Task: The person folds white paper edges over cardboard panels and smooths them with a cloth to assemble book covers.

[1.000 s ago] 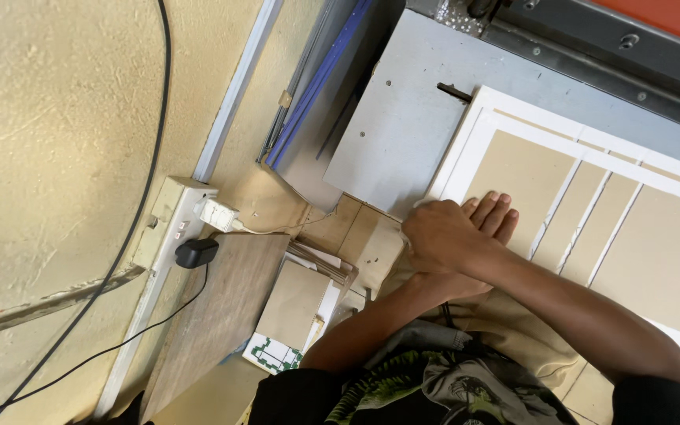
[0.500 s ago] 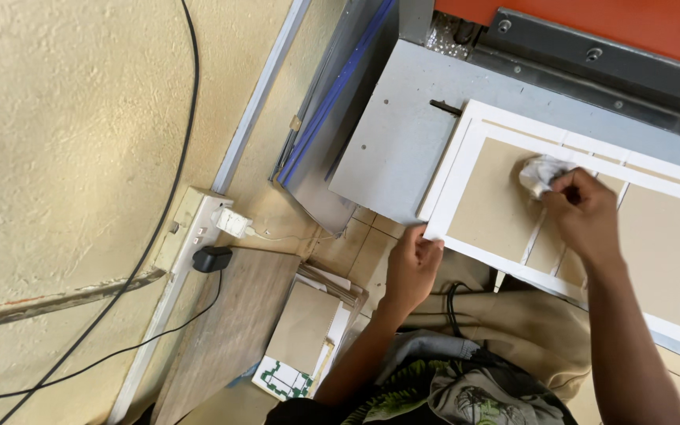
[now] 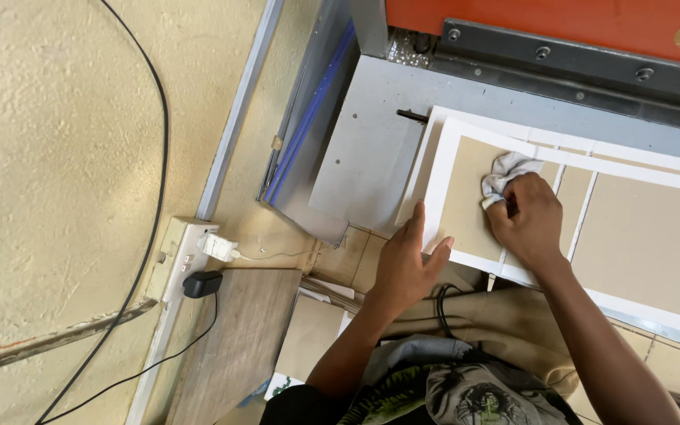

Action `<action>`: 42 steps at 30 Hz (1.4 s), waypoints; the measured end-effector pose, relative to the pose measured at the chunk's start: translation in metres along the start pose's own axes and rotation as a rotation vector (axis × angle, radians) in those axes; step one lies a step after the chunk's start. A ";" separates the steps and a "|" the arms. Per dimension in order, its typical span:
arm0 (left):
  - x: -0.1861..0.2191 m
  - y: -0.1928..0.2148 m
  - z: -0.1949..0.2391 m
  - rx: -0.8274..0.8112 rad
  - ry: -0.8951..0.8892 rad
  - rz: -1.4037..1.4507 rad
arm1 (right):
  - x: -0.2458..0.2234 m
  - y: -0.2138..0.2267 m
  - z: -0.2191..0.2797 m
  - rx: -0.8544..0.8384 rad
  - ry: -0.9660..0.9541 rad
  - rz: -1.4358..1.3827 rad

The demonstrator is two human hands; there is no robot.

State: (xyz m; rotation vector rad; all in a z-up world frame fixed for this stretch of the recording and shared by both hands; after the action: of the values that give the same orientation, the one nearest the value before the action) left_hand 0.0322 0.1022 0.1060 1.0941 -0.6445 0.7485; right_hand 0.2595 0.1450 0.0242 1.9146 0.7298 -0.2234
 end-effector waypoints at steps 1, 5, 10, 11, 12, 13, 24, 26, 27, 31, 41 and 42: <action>0.004 0.003 -0.006 -0.006 0.004 -0.005 | 0.002 -0.001 0.000 -0.002 -0.008 -0.003; 0.014 0.009 -0.034 -0.088 0.028 0.033 | 0.001 -0.002 0.001 0.002 0.030 -0.004; 0.026 0.008 -0.087 -0.136 0.008 0.082 | 0.004 -0.006 0.003 0.025 0.047 0.013; 0.025 0.006 -0.103 -0.110 0.027 0.197 | 0.005 -0.006 0.004 0.026 0.040 0.005; 0.024 0.003 -0.119 -0.084 0.047 0.313 | 0.005 -0.005 0.004 0.026 0.033 -0.003; 0.022 -0.005 -0.142 -0.089 0.042 0.313 | 0.004 -0.005 0.004 0.029 0.030 0.003; -0.014 -0.004 -0.188 0.096 0.091 0.140 | 0.029 0.043 0.040 0.334 -0.317 -0.627; 0.003 0.012 -0.176 0.104 0.137 0.048 | 0.048 0.097 0.079 0.464 -0.426 -0.651; 0.011 0.023 -0.172 0.136 0.178 -0.037 | 0.060 0.123 0.101 0.589 -0.511 -0.681; 0.046 -0.009 -0.170 0.307 -0.106 -0.175 | 0.137 0.213 0.230 0.966 -0.523 -0.556; 0.167 -0.265 -0.140 -0.301 -0.504 -0.441 | 0.116 0.271 0.271 0.697 -0.865 -0.140; 0.172 -0.287 -0.141 -0.288 -0.546 -0.486 | 0.099 0.265 0.261 0.694 -0.760 -0.137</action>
State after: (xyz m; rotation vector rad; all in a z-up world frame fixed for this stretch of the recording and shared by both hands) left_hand 0.3765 0.1939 0.0385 1.1274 -0.8683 -0.0738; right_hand 0.5349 -0.1209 0.0626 2.1608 0.2627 -1.3483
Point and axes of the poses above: each hand's wrist, its own z-axis away from the middle knuckle, its own y-axis out of the back of the hand, x = y × z, the point moved 7 cm from there along -z, towards the middle knuckle, and after that the axes turned 14 degrees about y, right-handed, at the moved point
